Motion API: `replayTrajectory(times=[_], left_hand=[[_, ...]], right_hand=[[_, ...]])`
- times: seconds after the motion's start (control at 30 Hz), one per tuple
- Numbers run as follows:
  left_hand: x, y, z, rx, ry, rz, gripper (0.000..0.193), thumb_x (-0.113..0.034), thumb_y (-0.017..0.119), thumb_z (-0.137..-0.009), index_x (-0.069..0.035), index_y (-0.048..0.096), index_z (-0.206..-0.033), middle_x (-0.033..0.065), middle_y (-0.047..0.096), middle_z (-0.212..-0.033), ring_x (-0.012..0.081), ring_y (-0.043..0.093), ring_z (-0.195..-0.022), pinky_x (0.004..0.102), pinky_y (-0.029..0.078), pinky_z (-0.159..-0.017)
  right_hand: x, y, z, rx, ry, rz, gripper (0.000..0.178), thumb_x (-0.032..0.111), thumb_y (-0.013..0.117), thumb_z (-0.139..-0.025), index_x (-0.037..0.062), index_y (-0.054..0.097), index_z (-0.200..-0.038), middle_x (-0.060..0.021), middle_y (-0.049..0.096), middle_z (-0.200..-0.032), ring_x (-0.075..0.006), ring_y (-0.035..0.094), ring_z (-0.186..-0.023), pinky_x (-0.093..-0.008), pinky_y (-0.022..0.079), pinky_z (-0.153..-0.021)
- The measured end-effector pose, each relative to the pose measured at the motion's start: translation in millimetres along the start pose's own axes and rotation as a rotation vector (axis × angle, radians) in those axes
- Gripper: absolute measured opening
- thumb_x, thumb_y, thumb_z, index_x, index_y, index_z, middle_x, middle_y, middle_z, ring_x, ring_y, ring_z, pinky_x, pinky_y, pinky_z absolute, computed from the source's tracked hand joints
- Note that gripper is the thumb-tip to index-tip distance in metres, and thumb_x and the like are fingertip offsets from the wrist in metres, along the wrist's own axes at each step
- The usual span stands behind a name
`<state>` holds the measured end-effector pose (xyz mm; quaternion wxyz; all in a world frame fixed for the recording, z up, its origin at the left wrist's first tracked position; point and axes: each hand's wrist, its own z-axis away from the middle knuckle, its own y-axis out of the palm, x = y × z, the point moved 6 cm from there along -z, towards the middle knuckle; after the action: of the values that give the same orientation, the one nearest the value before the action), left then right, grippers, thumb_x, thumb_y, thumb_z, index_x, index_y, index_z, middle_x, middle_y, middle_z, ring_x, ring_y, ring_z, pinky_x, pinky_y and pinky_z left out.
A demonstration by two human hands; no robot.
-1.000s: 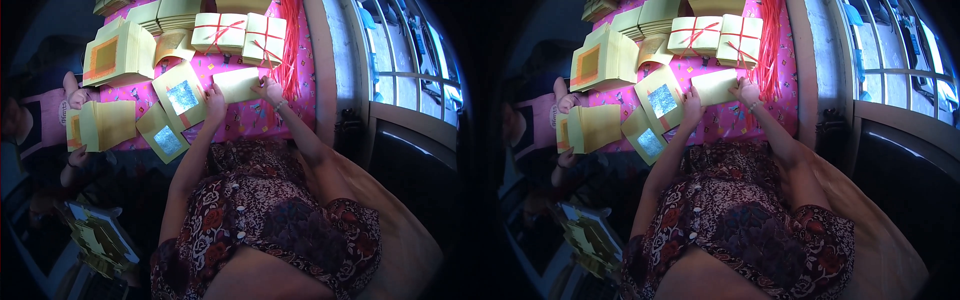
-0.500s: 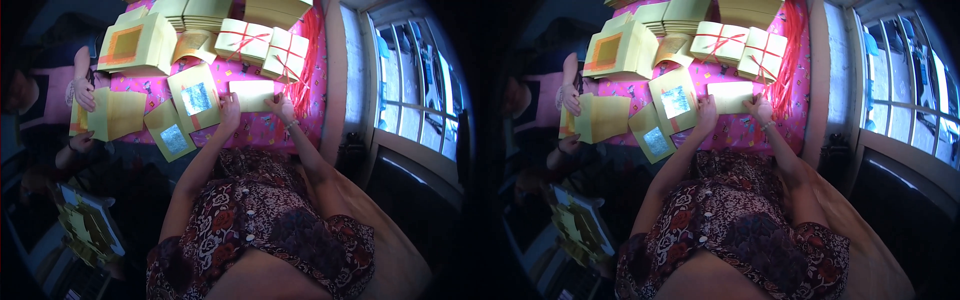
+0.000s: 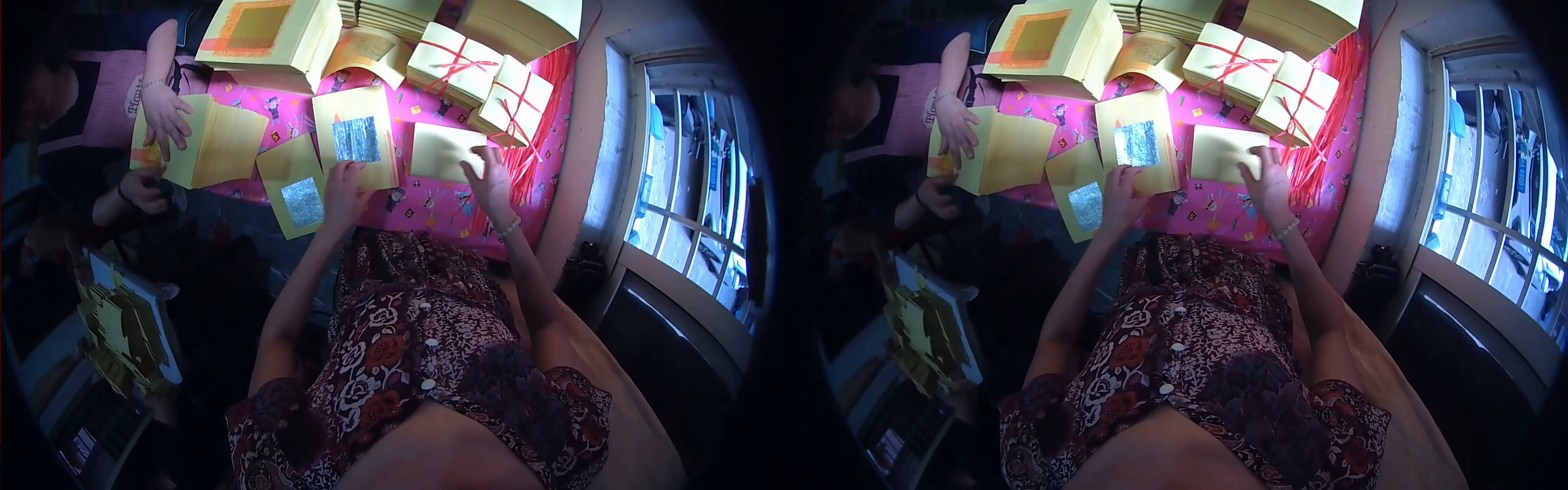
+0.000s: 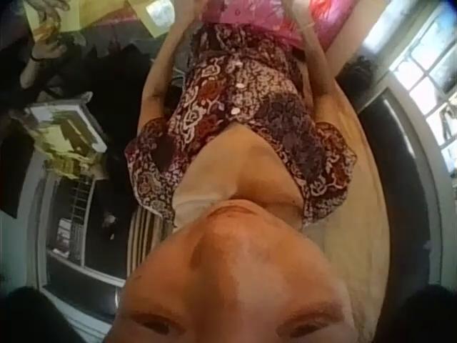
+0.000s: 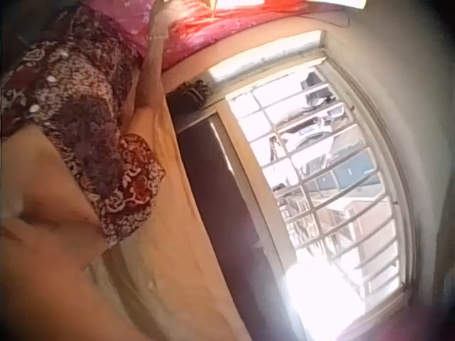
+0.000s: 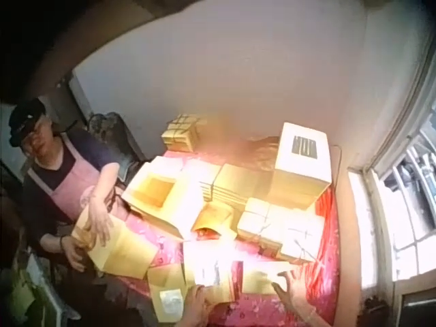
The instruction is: Folding and stacking yellow ritual paper.
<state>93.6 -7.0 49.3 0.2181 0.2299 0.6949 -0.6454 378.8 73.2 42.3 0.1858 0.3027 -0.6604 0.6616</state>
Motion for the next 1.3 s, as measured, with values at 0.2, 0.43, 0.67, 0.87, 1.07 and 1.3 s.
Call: replayTrajectory(times=[0.2, 0.43, 0.67, 0.87, 1.07, 1.3], left_hand=[[40, -14, 16, 0.066, 0.051, -0.080, 0.049, -0.008, 0.076, -0.064, -0.005, 0.054, -0.107, 0.0130, 0.054, -0.108, 0.0339, 0.052, -0.103, 0.0426, 0.045, -0.087], [50, -10, 12, 0.133, 0.143, -0.036, 0.040, -0.010, 0.075, -0.065, -0.005, 0.059, -0.102, 0.0095, 0.056, -0.103, 0.0294, 0.053, -0.101, 0.0381, 0.048, -0.085], [65, -23, -1, 0.207, 0.144, 0.174, 0.023, -0.015, 0.077, -0.068, -0.008, 0.070, -0.089, 0.0075, 0.062, -0.098, 0.0263, 0.056, -0.099, 0.0365, 0.048, -0.085], [69, -22, -10, 0.307, 0.121, 0.183, 0.016, -0.021, 0.075, -0.073, -0.011, 0.073, -0.085, 0.0067, 0.063, -0.095, 0.0257, 0.056, -0.096, 0.0370, 0.046, -0.085], [73, -17, -17, 0.353, 0.126, 0.145, 0.015, -0.026, 0.070, -0.079, -0.012, 0.073, -0.084, 0.0073, 0.063, -0.095, 0.0261, 0.057, -0.095, 0.0368, 0.046, -0.083], [78, -14, -18, 0.342, 0.128, 0.131, 0.014, -0.025, 0.069, -0.079, -0.012, 0.073, -0.083, 0.0054, 0.064, -0.092, 0.0249, 0.059, -0.092, 0.0367, 0.046, -0.082]], right_hand=[[99, 77, 4, 0.394, -0.433, 0.180, 0.042, 0.027, 0.072, -0.075, 0.0080, 0.054, -0.107, -0.0091, 0.054, -0.107, -0.0273, 0.052, -0.104, -0.0386, 0.046, -0.085], [122, 127, -1, 0.582, -0.613, 0.463, 0.058, 0.034, 0.078, -0.067, 0.0093, 0.051, -0.112, -0.0083, 0.050, -0.114, -0.0250, 0.048, -0.112, -0.0361, 0.047, -0.088], [120, 122, -29, 0.803, -0.557, 0.309, 0.039, 0.037, 0.079, -0.067, 0.0121, 0.063, -0.093, -0.0051, 0.055, -0.108, -0.0243, 0.057, -0.102, -0.0363, 0.050, -0.085], [122, 123, -38, 0.879, -0.530, 0.333, 0.038, 0.044, 0.079, -0.067, 0.0140, 0.067, -0.087, -0.0030, 0.060, -0.098, -0.0216, 0.060, -0.099, -0.0336, 0.048, -0.086], [115, 128, -41, 0.898, -0.524, 0.295, 0.040, 0.045, 0.077, -0.068, 0.0134, 0.066, -0.090, -0.0040, 0.062, -0.098, -0.0222, 0.060, -0.101, -0.0342, 0.046, -0.088], [114, 127, -42, 0.887, -0.533, 0.293, 0.041, 0.046, 0.075, -0.070, 0.0128, 0.066, -0.093, -0.0045, 0.062, -0.098, -0.0225, 0.060, -0.100, -0.0350, 0.046, -0.088]])
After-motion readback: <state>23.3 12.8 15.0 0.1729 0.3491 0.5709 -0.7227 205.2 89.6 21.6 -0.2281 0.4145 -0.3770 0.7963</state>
